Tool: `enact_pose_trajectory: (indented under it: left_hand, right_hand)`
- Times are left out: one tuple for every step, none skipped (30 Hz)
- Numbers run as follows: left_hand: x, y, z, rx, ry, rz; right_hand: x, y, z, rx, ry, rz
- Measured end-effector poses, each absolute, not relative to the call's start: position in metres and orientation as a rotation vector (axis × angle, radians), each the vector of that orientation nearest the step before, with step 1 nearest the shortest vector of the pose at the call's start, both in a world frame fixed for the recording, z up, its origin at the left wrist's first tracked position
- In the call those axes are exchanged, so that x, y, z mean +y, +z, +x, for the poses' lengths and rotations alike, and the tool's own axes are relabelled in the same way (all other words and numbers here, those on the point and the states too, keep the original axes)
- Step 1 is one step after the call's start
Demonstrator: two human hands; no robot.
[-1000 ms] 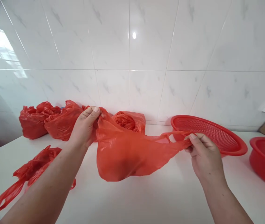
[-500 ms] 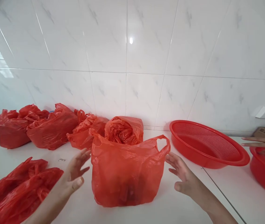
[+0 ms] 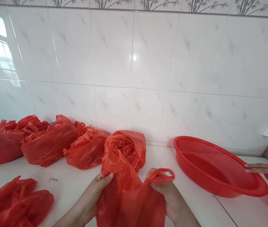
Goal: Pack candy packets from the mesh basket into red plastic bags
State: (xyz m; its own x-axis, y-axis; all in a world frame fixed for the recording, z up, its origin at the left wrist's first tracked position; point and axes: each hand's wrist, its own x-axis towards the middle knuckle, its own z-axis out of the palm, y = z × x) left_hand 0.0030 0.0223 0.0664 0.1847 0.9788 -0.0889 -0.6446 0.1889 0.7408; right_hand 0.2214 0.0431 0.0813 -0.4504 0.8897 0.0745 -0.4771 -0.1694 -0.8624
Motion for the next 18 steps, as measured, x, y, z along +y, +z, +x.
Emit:
enact_pose_trajectory:
  left_hand:
    - [0.025, 0.063, 0.004, 0.637, 1.292, 0.604]
    - [0.027, 0.058, 0.004, 0.633, 1.323, 0.567]
    - [0.029, 0.053, 0.005, 0.637, 1.346, 0.526]
    - [0.031, 0.047, 0.005, 0.651, 1.358, 0.479]
    - [0.032, 0.041, 0.005, 0.670, 1.357, 0.432]
    - [0.033, 0.034, 0.006, 0.688, 1.345, 0.387]
    - [0.033, 0.028, 0.006, 0.697, 1.323, 0.351]
    - [0.033, 0.021, 0.006, 0.693, 1.296, 0.326]
    - [0.033, 0.016, 0.006, 0.681, 1.270, 0.312]
    - [0.033, 0.011, 0.006, 0.665, 1.252, 0.306]
    - [0.033, 0.006, 0.006, 0.653, 1.243, 0.303]
    - [0.034, 0.003, 0.006, 0.649, 1.239, 0.300]
    - [0.035, 0.000, 0.006, 0.651, 1.239, 0.296]
    - [0.036, -0.002, 0.007, 0.657, 1.238, 0.294]
    - [0.037, -0.004, 0.007, 0.659, 1.236, 0.293]
    - [0.038, -0.004, 0.007, 0.657, 1.236, 0.296]
    - [0.038, -0.005, 0.008, 0.654, 1.236, 0.305]
    - [0.039, -0.004, 0.008, 0.654, 1.229, 0.318]
  right_hand:
    - [0.044, 0.081, 0.226, -1.024, 1.786, -0.493]
    - [0.047, 0.080, 0.231, -0.969, 1.781, -0.452]
    - [0.050, 0.077, 0.235, -0.912, 1.770, -0.461]
    - [0.054, 0.072, 0.237, -0.849, 1.758, -0.514]
    - [0.059, 0.066, 0.238, -0.779, 1.760, -0.581]
    - [0.063, 0.058, 0.238, -0.708, 1.775, -0.633]
    - [0.067, 0.050, 0.236, -0.641, 1.803, -0.659]
    - [0.070, 0.042, 0.234, -0.584, 1.843, -0.661]
    - [0.072, 0.035, 0.231, -0.537, 1.886, -0.652]
    - [0.072, 0.030, 0.227, -0.500, 1.913, -0.639]
    - [0.071, 0.025, 0.223, -0.473, 1.926, -0.628]
    - [0.068, 0.022, 0.219, -0.461, 1.934, -0.623]
    - [0.065, 0.020, 0.215, -0.465, 1.949, -0.626]
    - [0.062, 0.019, 0.212, -0.487, 1.974, -0.642]
    - [0.059, 0.018, 0.208, -0.529, 2.007, -0.664]
    - [0.057, 0.018, 0.205, -0.587, 2.044, -0.686]
    - [0.055, 0.017, 0.202, -0.660, 2.073, -0.704]
    - [0.054, 0.016, 0.200, -0.748, 2.082, -0.721]
